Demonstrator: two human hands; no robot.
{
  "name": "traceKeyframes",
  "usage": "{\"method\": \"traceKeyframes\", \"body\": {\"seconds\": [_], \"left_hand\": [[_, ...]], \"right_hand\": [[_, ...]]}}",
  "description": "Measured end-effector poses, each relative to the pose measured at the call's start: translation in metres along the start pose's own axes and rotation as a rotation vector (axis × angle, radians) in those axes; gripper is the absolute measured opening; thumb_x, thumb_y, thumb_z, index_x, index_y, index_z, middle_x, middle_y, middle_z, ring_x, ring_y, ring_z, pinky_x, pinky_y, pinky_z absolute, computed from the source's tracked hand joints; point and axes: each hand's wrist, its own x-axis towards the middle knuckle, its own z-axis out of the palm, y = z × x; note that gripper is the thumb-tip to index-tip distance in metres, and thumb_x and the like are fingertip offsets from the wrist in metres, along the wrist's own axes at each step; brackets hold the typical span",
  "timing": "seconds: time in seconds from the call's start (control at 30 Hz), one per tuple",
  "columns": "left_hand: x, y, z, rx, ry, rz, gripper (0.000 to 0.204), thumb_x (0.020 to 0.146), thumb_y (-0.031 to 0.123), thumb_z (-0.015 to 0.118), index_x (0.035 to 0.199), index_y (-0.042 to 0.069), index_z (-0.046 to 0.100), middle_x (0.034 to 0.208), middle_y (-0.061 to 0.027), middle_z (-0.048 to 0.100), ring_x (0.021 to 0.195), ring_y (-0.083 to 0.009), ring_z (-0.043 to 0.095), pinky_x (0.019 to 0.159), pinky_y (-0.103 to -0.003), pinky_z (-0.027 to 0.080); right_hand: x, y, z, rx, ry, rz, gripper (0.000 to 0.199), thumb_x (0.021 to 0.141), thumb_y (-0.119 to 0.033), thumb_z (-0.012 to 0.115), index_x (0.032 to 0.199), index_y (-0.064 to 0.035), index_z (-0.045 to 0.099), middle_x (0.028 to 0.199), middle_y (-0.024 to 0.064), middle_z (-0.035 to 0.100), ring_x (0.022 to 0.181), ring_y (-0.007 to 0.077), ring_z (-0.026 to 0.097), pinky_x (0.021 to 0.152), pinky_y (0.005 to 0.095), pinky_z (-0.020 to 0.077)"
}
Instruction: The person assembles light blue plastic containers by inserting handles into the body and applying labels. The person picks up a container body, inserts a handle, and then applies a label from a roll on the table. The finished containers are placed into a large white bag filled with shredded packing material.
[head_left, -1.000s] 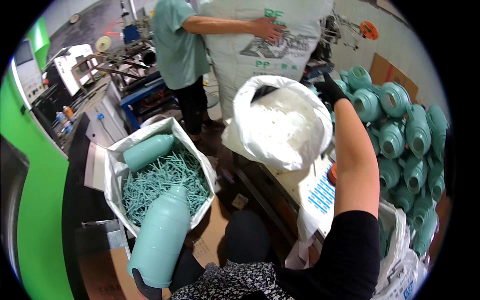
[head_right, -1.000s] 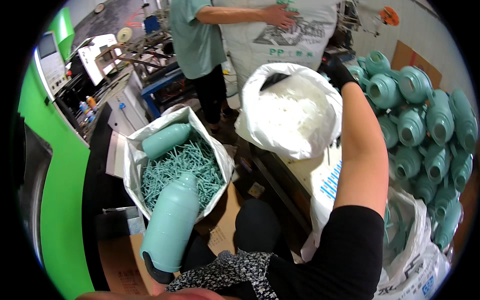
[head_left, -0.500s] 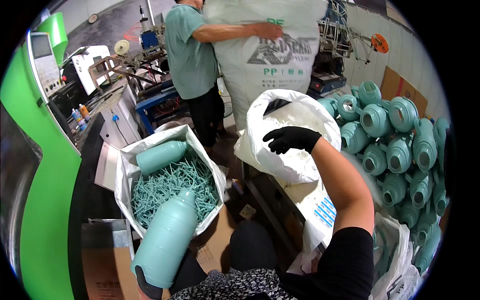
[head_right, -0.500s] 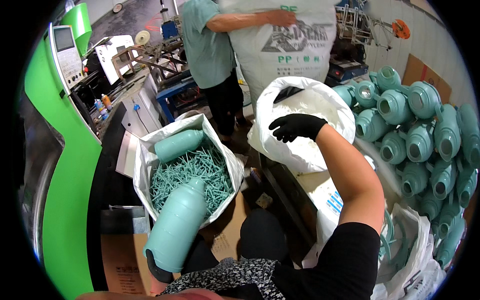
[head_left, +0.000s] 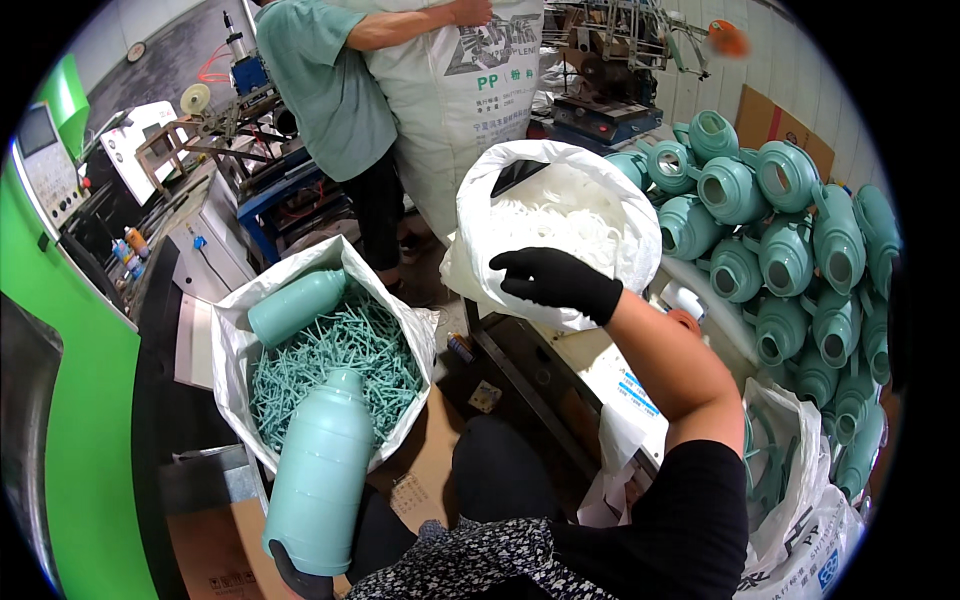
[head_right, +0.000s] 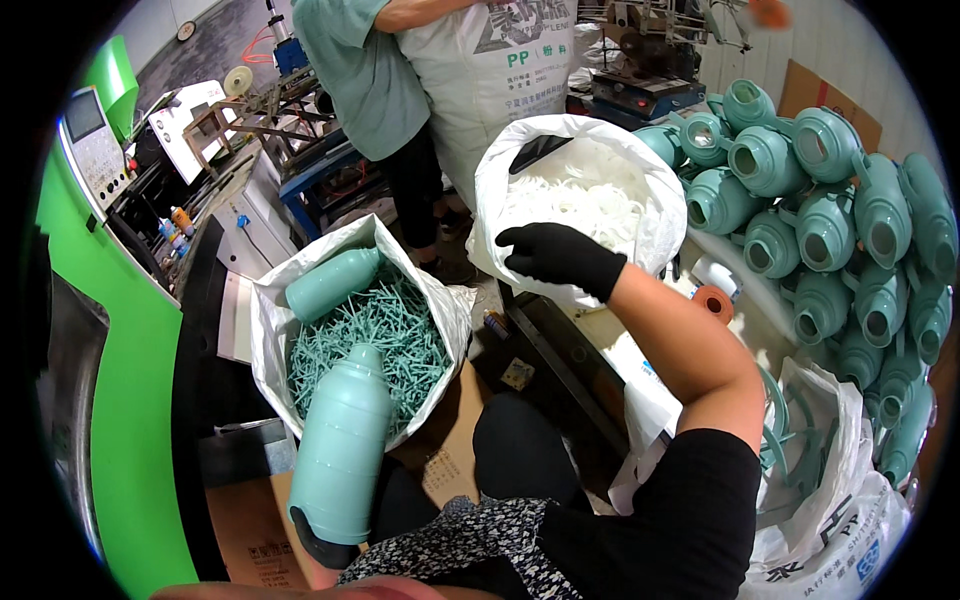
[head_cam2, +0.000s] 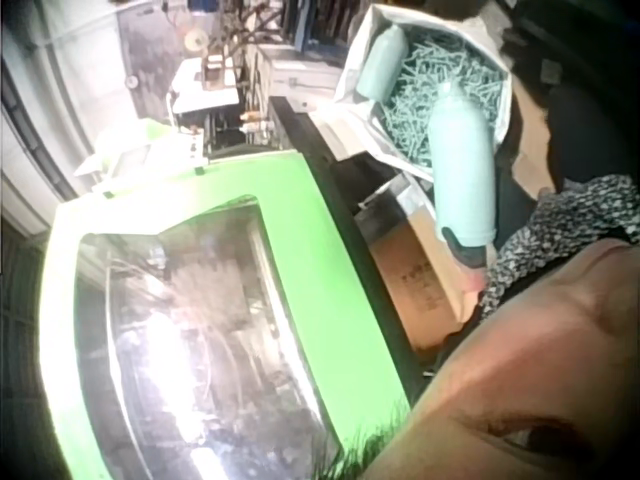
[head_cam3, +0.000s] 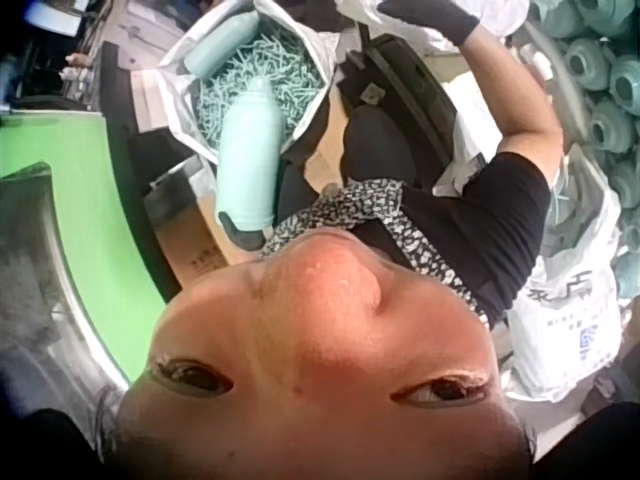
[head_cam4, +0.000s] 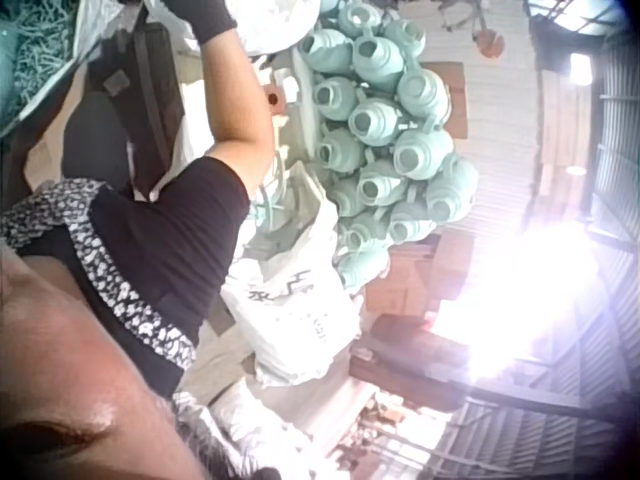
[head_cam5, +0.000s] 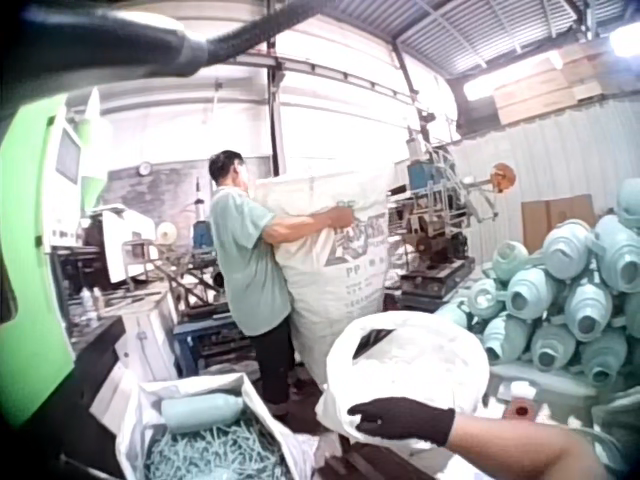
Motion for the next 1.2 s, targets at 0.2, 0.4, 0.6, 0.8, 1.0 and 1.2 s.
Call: {"method": "traceKeyframes", "body": {"seconds": [0.2, 0.4, 0.6, 0.8, 1.0, 1.2], "left_hand": [[0.005, 0.003, -0.015, 0.068, 0.001, 0.013, 0.057, 0.101, 0.041, 0.027, 0.141, 0.000, 0.033, 0.141, -0.0161, 0.042, 0.124, -0.0286, 0.046, 0.103, -0.041, 0.038], [0.005, 0.004, -0.016, 0.112, 0.006, 0.028, 0.056, 0.101, 0.040, 0.028, 0.141, 0.000, 0.033, 0.141, -0.0163, 0.042, 0.124, -0.0286, 0.046, 0.103, -0.041, 0.038], [0.002, 0.004, -0.014, 0.158, 0.014, 0.055, 0.056, 0.101, 0.038, 0.029, 0.141, 0.000, 0.032, 0.140, -0.0165, 0.042, 0.124, -0.0285, 0.046, 0.103, -0.041, 0.038], [0.005, 0.001, -0.013, 0.188, 0.008, 0.068, 0.055, 0.100, 0.037, 0.030, 0.141, 0.000, 0.032, 0.140, -0.0167, 0.043, 0.123, -0.0284, 0.047, 0.103, -0.041, 0.038], [0.000, 0.005, -0.017, 0.246, 0.034, 0.110, 0.054, 0.100, 0.036, 0.031, 0.141, 0.000, 0.032, 0.140, -0.0169, 0.043, 0.123, -0.0284, 0.047, 0.103, -0.041, 0.038], [0.000, -0.002, -0.014, 0.306, 0.043, 0.145, 0.054, 0.100, 0.034, 0.032, 0.141, -0.001, 0.032, 0.140, -0.0171, 0.043, 0.123, -0.0283, 0.047, 0.103, -0.041, 0.038]], "right_hand": [[-0.043, -0.019, 0.047, 0.059, -0.005, -0.262, 0.039, 0.088, -0.027, 0.061, 0.121, -0.0073, 0.059, 0.106, 0.0179, 0.063, 0.095, 0.0326, 0.062, 0.086, 0.0392, 0.0482], [-0.086, -0.017, 0.100, 0.291, -0.107, -0.253, 0.038, 0.091, -0.021, 0.059, 0.125, -0.0041, 0.055, 0.114, 0.0170, 0.061, 0.105, 0.0290, 0.059, 0.091, 0.0372, 0.0461], [-0.121, 0.003, 0.172, 0.495, -0.121, -0.115, 0.036, 0.090, -0.022, 0.060, 0.119, -0.0012, 0.058, 0.112, 0.0158, 0.061, 0.107, 0.0283, 0.057, 0.093, 0.0366, 0.0445], [-0.124, 0.019, 0.200, 0.407, -0.156, -0.276, 0.023, 0.095, -0.019, 0.054, 0.112, -0.0058, 0.060, 0.114, 0.0102, 0.056, 0.114, 0.0250, 0.051, 0.100, 0.0357, 0.0384], [-0.121, 0.006, 0.201, 0.430, -0.031, -0.296, 0.032, 0.092, -0.021, 0.058, 0.116, -0.0003, 0.058, 0.110, 0.0158, 0.059, 0.105, 0.0295, 0.055, 0.093, 0.0369, 0.0439], [-0.123, 0.015, 0.206, 0.467, -0.059, -0.274, 0.031, 0.092, -0.020, 0.058, 0.115, -0.0004, 0.058, 0.110, 0.0157, 0.059, 0.105, 0.0293, 0.055, 0.093, 0.0366, 0.0435]]}}
